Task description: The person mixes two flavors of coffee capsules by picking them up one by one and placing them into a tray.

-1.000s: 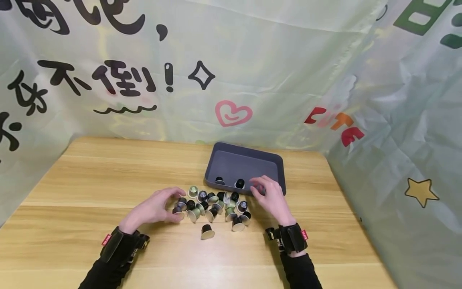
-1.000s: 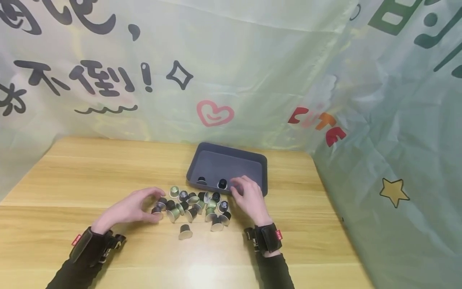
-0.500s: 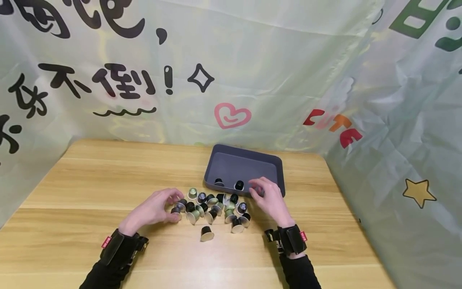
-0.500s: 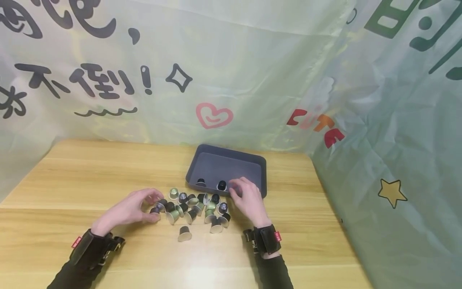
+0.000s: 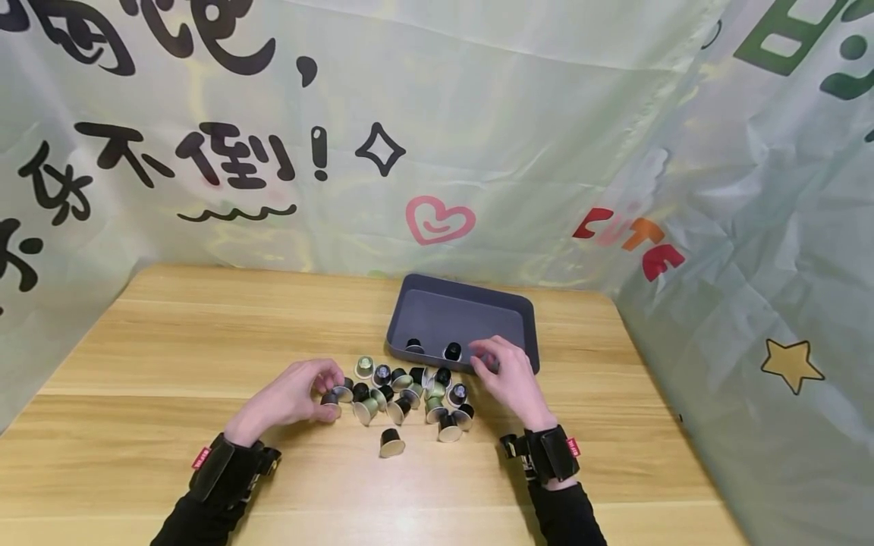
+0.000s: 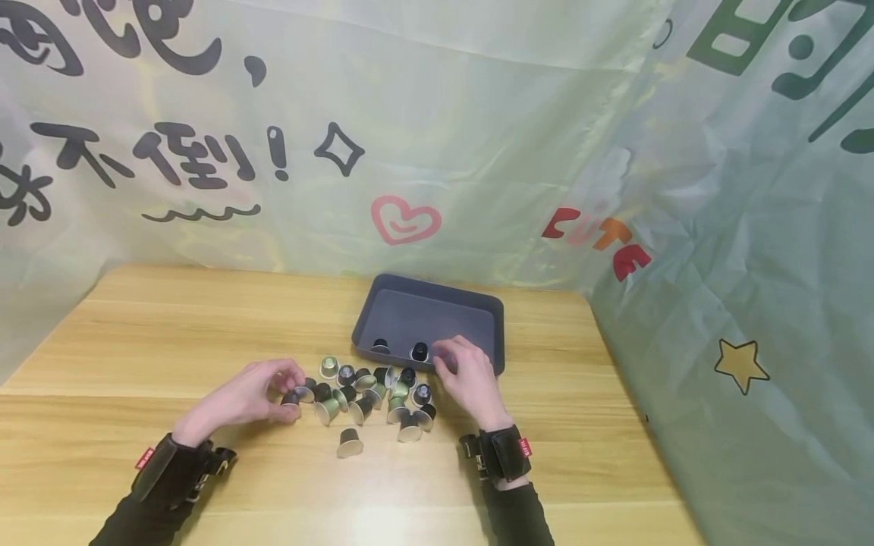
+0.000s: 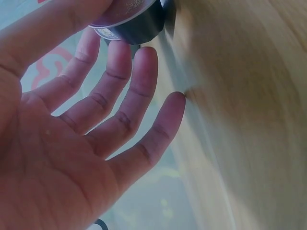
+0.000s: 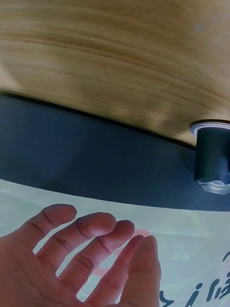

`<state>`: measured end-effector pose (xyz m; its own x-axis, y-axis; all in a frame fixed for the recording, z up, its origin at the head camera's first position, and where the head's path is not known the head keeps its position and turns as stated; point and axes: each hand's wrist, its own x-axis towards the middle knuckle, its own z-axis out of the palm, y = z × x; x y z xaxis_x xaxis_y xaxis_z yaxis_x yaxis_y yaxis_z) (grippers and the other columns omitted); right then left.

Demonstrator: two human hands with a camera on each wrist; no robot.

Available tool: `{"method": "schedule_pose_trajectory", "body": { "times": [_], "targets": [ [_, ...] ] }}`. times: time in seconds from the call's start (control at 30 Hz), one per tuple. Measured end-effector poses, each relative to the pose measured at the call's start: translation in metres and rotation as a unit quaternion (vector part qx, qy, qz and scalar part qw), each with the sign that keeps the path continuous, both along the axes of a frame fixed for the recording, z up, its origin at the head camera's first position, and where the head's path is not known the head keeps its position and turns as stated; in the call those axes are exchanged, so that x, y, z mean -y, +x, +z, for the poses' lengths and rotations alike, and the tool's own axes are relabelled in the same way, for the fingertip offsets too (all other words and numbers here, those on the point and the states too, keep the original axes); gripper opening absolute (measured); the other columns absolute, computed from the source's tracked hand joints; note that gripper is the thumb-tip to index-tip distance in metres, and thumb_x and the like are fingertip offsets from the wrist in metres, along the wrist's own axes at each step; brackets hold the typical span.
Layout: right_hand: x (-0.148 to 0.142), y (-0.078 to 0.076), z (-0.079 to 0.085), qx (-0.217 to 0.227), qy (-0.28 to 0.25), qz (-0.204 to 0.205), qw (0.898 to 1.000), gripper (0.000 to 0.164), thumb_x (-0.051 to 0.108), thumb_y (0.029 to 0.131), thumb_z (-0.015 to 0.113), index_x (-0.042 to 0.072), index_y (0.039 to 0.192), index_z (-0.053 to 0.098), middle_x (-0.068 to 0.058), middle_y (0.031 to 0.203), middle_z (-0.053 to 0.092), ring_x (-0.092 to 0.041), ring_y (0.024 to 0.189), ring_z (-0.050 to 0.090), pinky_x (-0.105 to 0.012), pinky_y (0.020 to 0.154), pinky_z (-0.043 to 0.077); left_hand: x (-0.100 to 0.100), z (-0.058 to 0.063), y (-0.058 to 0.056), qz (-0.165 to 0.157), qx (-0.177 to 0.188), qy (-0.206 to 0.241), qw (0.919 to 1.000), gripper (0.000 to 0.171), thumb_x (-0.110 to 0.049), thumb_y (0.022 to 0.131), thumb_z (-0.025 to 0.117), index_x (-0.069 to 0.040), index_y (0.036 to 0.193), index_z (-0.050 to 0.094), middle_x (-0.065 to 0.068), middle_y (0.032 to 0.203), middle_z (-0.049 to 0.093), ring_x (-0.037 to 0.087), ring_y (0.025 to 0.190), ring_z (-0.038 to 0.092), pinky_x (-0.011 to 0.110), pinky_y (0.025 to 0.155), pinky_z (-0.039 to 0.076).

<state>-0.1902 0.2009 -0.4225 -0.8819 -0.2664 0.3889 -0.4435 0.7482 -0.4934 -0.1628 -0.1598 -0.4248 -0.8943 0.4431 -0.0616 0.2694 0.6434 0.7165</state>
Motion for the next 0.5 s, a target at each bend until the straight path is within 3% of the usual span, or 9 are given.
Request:
{"method": "schedule_pose_trajectory", "body": {
  "times": [0.17, 0.5],
  "targets": [
    [0.0003, 0.0004, 0.0004, 0.003, -0.002, 0.000, 1.000, 0.021, 0.005, 0.087, 0.074, 0.004, 0.108, 0.074, -0.002, 0.086, 0.067, -0.007, 0.069, 0.053, -0.019, 0.062, 0.040, 0.0003, 0.0002, -0.0001, 0.006, 0.014, 0.007, 0.9999, 0.044, -0.008, 0.066, 0.089, -0.009, 0.102, 0.064, 0.003, 0.092, 0.064, 0.015, 0.086, 0.058, 0.026, 0.077, 0.053],
    [0.0002, 0.0005, -0.0004, 0.004, 0.001, -0.001, 1.000, 0.020, 0.005, 0.088, 0.074, 0.005, 0.107, 0.075, 0.000, 0.084, 0.066, -0.006, 0.068, 0.052, -0.019, 0.062, 0.039, 0.0004, -0.0007, -0.0020, 0.014, 0.031, 0.017, 0.9993, 0.046, -0.007, 0.066, 0.089, -0.008, 0.104, 0.064, 0.006, 0.096, 0.065, 0.016, 0.084, 0.061, 0.026, 0.074, 0.055]
  ]
}}
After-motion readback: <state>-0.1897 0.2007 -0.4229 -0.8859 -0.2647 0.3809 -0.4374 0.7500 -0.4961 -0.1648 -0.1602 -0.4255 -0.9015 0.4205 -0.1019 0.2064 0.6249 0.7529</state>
